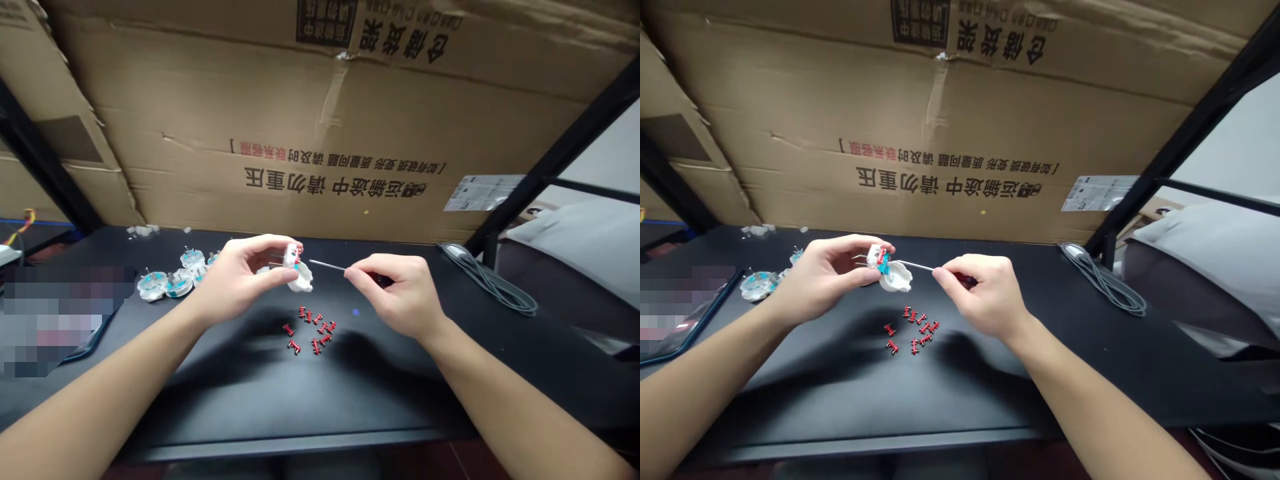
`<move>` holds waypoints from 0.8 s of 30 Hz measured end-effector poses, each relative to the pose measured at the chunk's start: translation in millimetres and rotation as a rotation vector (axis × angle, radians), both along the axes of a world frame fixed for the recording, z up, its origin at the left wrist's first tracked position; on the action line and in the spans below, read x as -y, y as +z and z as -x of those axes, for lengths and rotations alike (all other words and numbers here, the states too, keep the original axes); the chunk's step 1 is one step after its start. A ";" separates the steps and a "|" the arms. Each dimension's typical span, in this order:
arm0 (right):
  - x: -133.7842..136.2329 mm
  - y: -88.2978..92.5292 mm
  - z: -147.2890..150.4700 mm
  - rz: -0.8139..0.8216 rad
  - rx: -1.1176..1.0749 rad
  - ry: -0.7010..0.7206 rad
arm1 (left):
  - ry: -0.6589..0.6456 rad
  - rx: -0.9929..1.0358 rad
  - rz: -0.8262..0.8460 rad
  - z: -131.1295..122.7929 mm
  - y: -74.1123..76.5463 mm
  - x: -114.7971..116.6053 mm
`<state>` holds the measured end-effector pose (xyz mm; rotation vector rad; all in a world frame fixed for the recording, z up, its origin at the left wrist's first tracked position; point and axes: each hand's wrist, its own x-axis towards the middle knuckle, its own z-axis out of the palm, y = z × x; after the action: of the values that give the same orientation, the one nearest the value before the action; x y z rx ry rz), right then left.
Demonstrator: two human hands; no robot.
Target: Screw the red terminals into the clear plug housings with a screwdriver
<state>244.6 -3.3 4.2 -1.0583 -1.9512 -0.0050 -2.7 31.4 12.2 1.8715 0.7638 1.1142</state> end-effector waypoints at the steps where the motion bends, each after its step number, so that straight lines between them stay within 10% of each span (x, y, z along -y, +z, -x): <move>1: 2.7 1.6 1.1 -0.012 -0.030 0.014 | -0.018 0.033 0.034 -1.7 -0.6 1.6; 19: 10.7 1.0 4.2 0.030 -0.073 0.072 | -0.115 0.057 0.175 -10.6 -8.2 9.8; 24: 8.2 4.2 0.8 0.161 -0.052 0.072 | -0.022 -0.137 -0.107 -4.7 -3.6 8.1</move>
<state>243.9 -11.5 8.4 -1.0807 -1.9668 0.2203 2.0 23.4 8.7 2.0584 0.7718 1.0388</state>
